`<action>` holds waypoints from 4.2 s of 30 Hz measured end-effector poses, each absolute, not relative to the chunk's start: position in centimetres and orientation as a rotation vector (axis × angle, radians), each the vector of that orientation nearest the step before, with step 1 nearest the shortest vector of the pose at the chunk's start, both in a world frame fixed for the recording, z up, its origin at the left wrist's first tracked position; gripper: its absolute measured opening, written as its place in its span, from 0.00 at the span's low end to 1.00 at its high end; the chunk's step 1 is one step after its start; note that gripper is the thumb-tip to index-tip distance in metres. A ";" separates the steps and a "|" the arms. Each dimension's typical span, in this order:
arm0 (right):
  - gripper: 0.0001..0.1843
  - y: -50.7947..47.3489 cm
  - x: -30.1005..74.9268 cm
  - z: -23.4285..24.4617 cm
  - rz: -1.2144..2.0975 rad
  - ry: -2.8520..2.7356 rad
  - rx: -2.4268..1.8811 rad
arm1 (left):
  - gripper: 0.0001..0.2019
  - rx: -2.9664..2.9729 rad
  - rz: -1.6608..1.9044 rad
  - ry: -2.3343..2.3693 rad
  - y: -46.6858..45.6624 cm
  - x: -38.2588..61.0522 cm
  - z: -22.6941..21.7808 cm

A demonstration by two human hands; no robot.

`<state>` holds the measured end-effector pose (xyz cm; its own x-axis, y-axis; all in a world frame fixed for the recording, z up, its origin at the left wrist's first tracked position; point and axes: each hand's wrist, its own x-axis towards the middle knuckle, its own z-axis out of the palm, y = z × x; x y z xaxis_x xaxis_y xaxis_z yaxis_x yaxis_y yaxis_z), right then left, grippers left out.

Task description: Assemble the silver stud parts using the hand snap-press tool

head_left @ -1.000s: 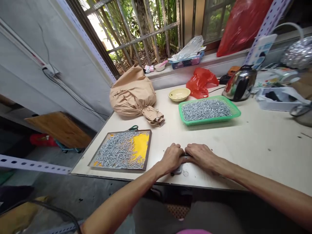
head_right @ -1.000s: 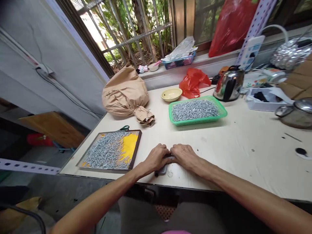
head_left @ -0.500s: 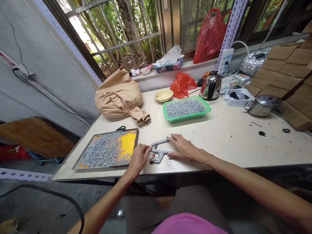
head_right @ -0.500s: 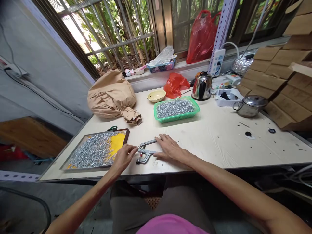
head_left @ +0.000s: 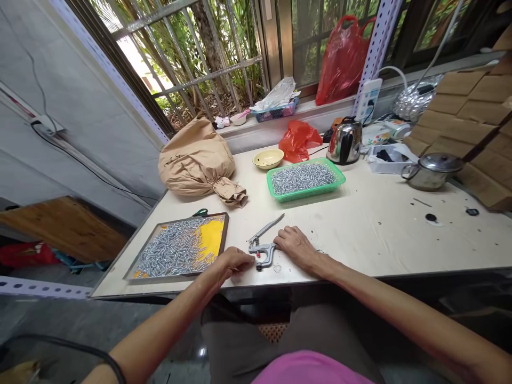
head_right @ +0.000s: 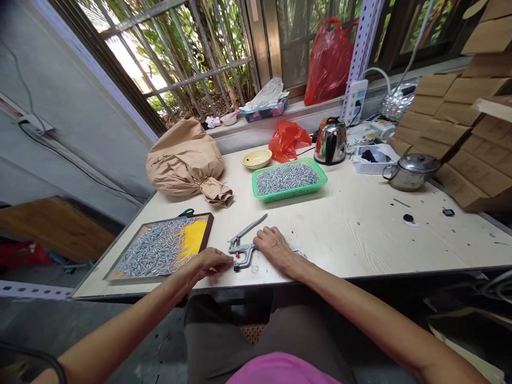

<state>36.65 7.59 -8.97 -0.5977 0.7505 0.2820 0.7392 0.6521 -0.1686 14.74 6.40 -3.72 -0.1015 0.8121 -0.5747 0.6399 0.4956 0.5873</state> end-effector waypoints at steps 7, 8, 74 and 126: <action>0.11 7.4 39.7 -9.0 0.117 -2.424 -1.336 | 0.17 0.905 0.378 1.519 4.6 12.6 -2.5; 0.11 7.2 39.8 -9.1 0.123 -2.410 -1.344 | 0.18 0.860 0.427 1.470 4.5 12.6 -2.3; 0.10 7.0 39.5 -10.1 -0.066 -2.457 -1.350 | 0.22 1.001 0.792 1.544 4.6 15.1 -2.2; 0.09 13.3 39.2 -5.9 0.014 -2.591 -1.292 | 0.25 0.944 0.219 1.555 7.6 18.0 -5.6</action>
